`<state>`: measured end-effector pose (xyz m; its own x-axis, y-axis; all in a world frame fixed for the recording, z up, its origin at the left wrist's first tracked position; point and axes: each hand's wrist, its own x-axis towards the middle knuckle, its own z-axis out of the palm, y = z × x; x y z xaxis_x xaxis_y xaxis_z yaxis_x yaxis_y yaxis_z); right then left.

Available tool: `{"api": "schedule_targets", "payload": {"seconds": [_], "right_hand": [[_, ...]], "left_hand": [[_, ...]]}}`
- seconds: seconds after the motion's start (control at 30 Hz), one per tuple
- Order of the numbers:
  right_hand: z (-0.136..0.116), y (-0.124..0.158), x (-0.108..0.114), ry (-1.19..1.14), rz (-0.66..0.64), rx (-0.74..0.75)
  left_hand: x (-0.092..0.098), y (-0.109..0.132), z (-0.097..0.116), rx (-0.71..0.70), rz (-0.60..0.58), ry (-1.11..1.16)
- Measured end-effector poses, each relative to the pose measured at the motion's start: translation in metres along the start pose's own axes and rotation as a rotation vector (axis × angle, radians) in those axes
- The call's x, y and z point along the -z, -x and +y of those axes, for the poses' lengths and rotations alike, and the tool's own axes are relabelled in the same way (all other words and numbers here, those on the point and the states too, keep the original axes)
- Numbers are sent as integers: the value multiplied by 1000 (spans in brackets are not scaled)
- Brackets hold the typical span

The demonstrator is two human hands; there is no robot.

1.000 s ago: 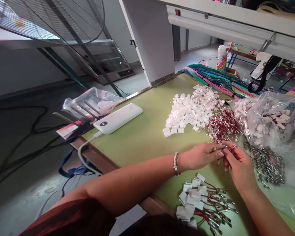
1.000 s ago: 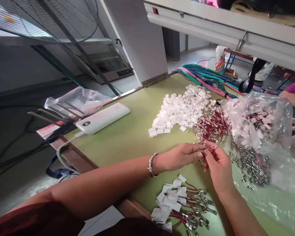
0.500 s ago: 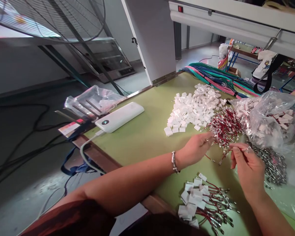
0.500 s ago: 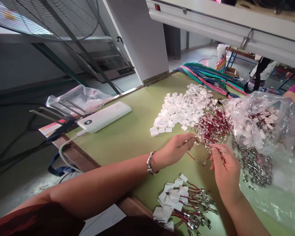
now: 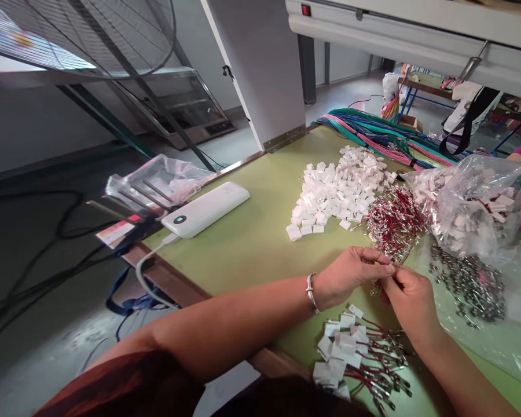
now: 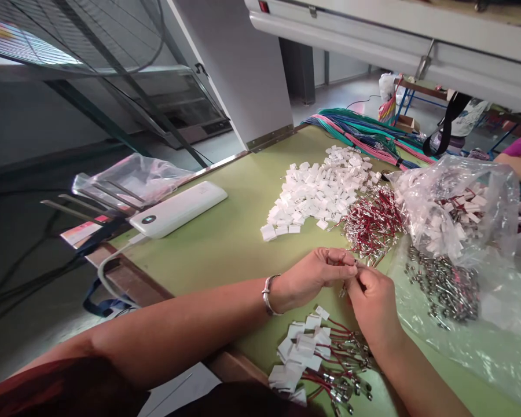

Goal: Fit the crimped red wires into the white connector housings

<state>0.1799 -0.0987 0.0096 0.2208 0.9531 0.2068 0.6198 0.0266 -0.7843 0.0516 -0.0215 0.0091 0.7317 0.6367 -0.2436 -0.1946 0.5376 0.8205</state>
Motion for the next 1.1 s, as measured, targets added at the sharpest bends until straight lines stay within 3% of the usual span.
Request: {"api": "schedule_targets", "payload": {"seconds": [0.13,0.37,0.67,0.77,0.83,0.93,1.03,1.1], "right_hand": [[-3,-1,-2,-3,-10,108],[-10,0,1,-333,-108,-84],[-1,0,-1,-367,-198,-208],[1,-1,2,-338,-161,-225],[4,-1,8,-215,-15,-112],[11,0,20,128,251,264],[16,5,26,400,215,621],[19,7,23,486,136,741]], "left_hand": [[5,1,1,-38,-31,21],[7,3,6,-63,-159,-19],[11,0,4,-45,-43,-36],[14,-2,6,-71,9,-62],[16,-2,9,-84,58,-69],[16,-2,11,-69,97,-68],[13,-1,10,25,57,-97],[11,0,7,83,44,-90]]}}
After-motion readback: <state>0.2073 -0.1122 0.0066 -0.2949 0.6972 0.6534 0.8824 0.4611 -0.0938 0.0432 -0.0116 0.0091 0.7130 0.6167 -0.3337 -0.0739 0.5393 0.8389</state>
